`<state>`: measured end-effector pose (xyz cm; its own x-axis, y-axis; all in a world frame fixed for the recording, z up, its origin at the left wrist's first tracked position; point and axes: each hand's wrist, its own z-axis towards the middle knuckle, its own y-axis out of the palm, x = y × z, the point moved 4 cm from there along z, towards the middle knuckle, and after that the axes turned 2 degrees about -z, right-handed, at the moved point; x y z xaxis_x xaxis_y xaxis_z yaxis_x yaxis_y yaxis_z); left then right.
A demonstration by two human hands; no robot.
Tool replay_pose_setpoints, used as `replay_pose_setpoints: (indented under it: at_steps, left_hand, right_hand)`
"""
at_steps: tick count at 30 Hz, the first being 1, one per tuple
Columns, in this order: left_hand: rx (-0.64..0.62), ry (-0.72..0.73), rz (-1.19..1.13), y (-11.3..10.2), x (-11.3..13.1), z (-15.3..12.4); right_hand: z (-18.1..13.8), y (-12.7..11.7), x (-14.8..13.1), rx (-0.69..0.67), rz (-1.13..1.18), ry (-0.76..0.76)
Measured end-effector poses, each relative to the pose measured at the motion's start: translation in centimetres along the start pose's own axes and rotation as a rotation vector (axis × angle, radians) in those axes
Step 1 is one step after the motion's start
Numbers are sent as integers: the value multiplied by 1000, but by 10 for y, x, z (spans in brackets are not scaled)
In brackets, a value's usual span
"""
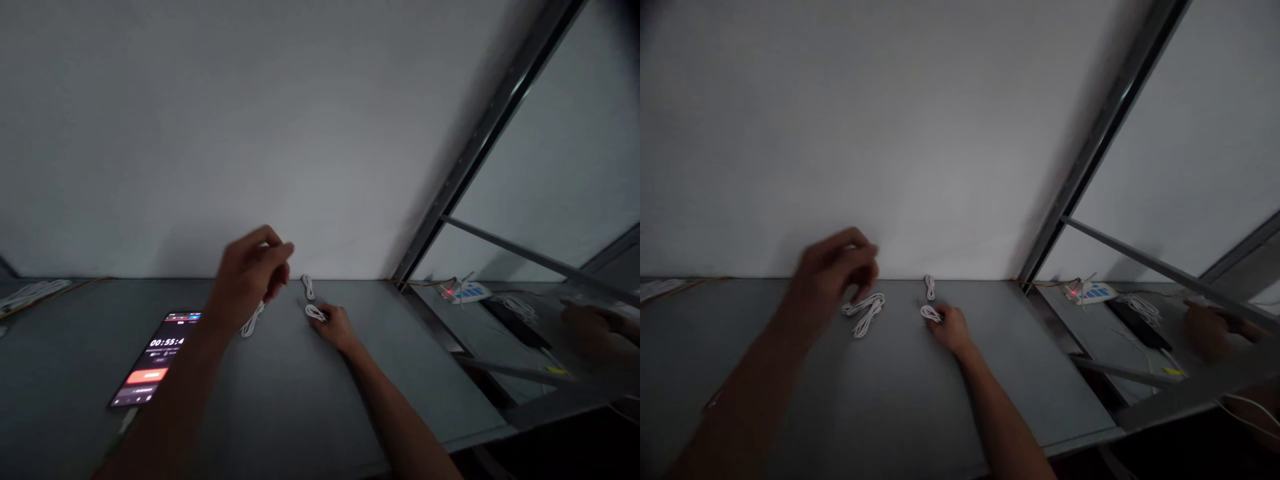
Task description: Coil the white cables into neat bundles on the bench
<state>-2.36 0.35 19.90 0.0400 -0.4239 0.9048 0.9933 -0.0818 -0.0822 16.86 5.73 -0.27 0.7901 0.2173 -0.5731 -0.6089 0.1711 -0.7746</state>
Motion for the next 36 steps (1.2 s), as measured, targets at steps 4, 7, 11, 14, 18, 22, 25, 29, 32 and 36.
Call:
replay_pose_setpoints:
  at_steps: [4,7,11,14,18,22,25,29,32,36]
  left_hand:
    - [-141,-112,312,18,-71,-9]
    - [-116,-126,674,21,-123,-19]
    - [-177,-104,822,24,-158,-31]
    - [-209,-104,886,24,-170,-37]
    - [-251,-123,991,24,-183,-40]
    - [-237,-142,1057,25,-191,-40]
    - [-249,-159,1122,29,-191,-40]
    - [-265,-154,1179,32,-191,-41]
    - [-265,-164,1200,33,-193,-40]
    - [-281,-196,1211,34,-194,-41]
  right_hand:
    - [0,3,0,1,65,-52]
    - [0,5,-1,-11,105,-83]
    - [-1,3,-3,-22,126,-71]
    - [-2,3,-3,-59,101,-62]
    - [-3,3,-4,-131,34,-66]
    - [-4,3,-4,-152,-31,-63]
    - [-5,5,-6,-163,-81,-65]
    - [-5,8,-10,-158,-151,-55]
    - [-5,9,-12,-132,-167,-15]
    - [-4,10,-11,-106,-164,16]
